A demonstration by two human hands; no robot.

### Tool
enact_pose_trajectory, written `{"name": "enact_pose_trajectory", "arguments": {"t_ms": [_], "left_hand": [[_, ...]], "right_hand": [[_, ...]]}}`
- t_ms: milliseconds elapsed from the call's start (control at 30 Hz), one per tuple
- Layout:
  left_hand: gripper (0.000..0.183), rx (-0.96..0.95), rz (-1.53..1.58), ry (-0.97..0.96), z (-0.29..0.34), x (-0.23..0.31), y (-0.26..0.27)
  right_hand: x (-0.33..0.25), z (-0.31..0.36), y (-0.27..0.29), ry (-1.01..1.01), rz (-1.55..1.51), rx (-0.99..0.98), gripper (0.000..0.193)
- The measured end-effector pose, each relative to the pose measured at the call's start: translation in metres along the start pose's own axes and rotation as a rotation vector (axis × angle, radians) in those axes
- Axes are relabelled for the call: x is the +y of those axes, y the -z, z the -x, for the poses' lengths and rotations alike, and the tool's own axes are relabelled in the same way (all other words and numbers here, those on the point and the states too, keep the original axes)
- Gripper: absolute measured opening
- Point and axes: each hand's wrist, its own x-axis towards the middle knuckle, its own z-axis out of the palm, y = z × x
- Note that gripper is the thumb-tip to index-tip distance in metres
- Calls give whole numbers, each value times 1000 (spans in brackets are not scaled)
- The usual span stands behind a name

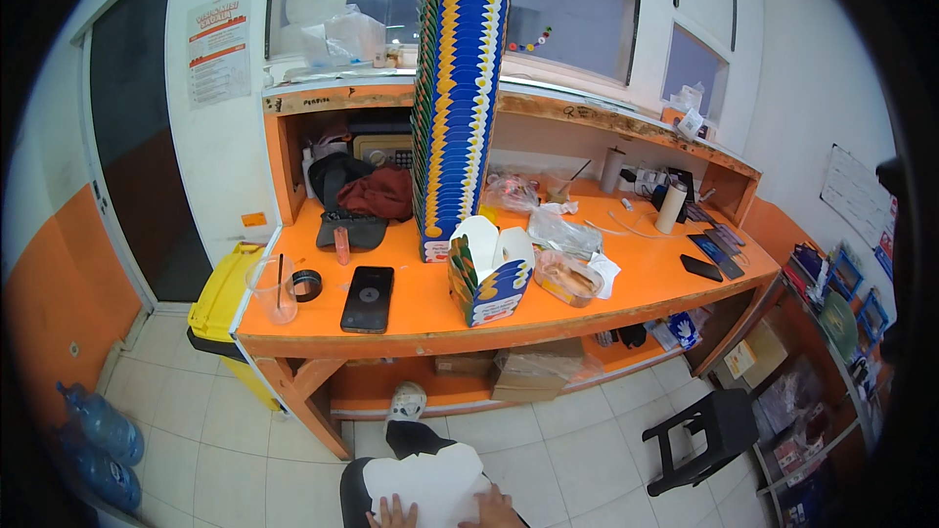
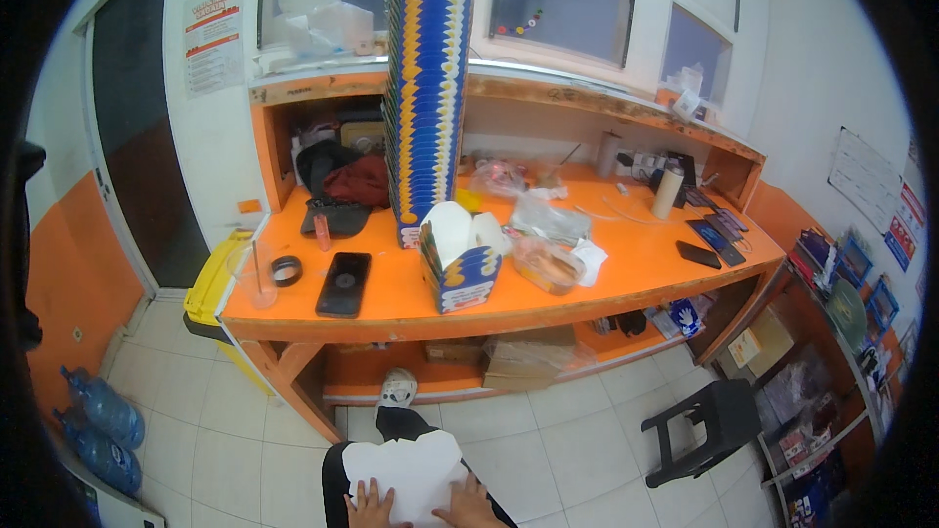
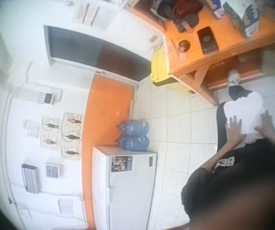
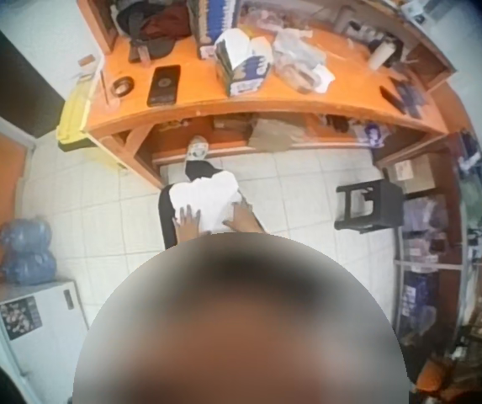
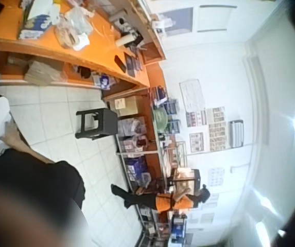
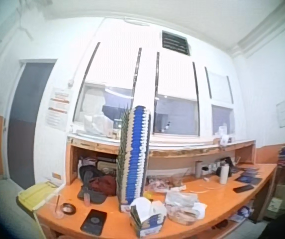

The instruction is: The person repeatedly folds flat, printed cardboard pieces into small boxes and stacks them on an orange counter. They handle each piece one at a time, folding edges and tucking flaps to form the box shape, then place the finished box onto a growing stack.

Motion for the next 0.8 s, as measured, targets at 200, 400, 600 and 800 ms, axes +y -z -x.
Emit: {"name": "enact_pose_trajectory", "arguments": {"t_ms": [200, 400, 600, 800], "left_hand": [[86, 33, 62, 5, 7, 14, 19], [86, -104, 1, 23, 7, 29, 40], [96, -149, 321, -413, 10, 34, 52], [93, -46, 209, -410, 17, 46, 97]], "right_hand": [[24, 4, 14, -276, -381, 73, 65], [9, 18, 45, -222, -1, 72, 38], [-6, 22, 68, -55, 120, 204, 33], [-28, 3, 112, -67, -1044, -104, 34]]}}
